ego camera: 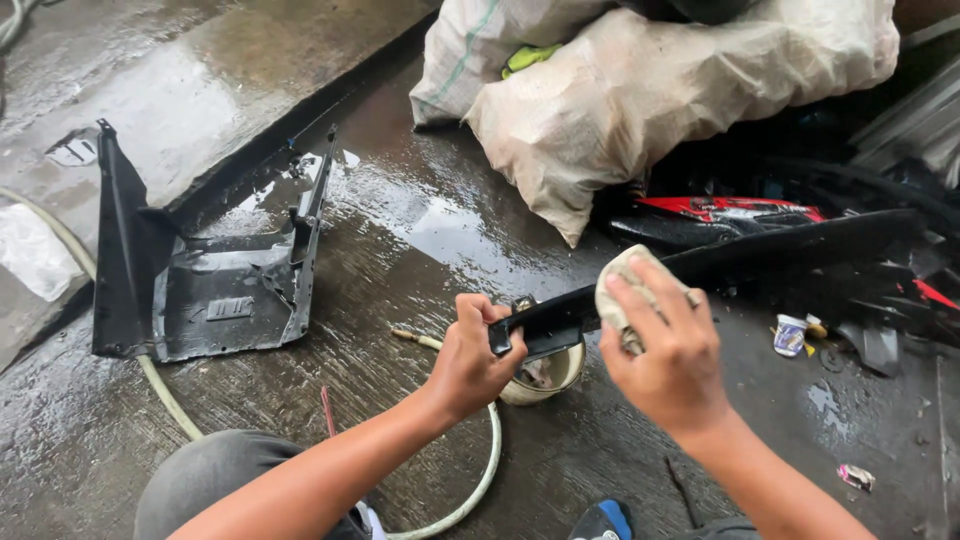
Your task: The person cleans a black car floor mat and a black plastic car part using a cloth and water from a bucket. The person scrubs the mat, then wipes the plastic part, and finally places the mat back on the floor.
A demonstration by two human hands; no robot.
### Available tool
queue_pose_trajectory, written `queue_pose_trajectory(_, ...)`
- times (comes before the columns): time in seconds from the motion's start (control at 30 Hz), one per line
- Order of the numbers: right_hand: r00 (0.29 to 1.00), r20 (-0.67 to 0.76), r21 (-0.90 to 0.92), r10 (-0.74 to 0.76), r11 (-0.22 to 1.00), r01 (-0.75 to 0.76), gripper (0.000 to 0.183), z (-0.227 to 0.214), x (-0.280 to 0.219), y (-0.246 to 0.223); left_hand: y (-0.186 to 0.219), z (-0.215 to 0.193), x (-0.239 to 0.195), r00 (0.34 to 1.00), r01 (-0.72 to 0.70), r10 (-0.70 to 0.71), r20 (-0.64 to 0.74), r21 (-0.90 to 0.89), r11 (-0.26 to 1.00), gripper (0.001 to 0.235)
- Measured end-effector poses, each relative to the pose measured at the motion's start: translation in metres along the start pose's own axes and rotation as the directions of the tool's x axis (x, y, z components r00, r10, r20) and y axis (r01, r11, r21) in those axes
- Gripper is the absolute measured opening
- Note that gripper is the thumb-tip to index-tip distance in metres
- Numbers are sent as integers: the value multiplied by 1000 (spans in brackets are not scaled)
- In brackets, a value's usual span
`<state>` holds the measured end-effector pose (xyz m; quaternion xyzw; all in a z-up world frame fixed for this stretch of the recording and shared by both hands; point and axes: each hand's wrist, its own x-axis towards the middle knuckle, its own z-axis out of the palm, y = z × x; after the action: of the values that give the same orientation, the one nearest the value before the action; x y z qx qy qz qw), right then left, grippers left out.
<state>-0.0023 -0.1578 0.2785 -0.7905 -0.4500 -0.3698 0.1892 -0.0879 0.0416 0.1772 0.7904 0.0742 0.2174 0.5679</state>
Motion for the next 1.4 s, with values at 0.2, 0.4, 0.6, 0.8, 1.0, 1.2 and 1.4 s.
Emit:
queue_pose_trajectory(0.2,980,194,176,-45,984,10,48,-5,13,-36,12,-2,4,980,-200,199,-24,-22,980,42)
queue_pose_trajectory(0.4,948,290,340,-135,940,30,46,0,22,-45,28,-9,8,971,-231,231,-59,-10,973,51)
queue_pose_trajectory(0.6,874,453,534,-173,838,-111,42,-12,54,-42,24,-15,10,997,-13,19,74,-86,996,82)
queue_pose_trajectory(0.8,727,635,537,-263,827,-170,49,4,59,-43,-7,2,14,977,-213,214,-22,33,976,42)
queue_pose_trajectory(1.0,561,782,378,-272,922,-79,23,-10,100,-41,15,4,13,979,-202,197,-47,-193,960,75)
queue_pose_trajectory(1.2,737,605,504,-301,862,-62,33,1,76,-43,-8,9,17,997,-74,60,-52,-312,947,78)
queue_pose_trajectory(1.4,884,422,333,-201,941,56,51,-7,38,-49,9,-3,15,995,-101,103,-9,-302,948,76)
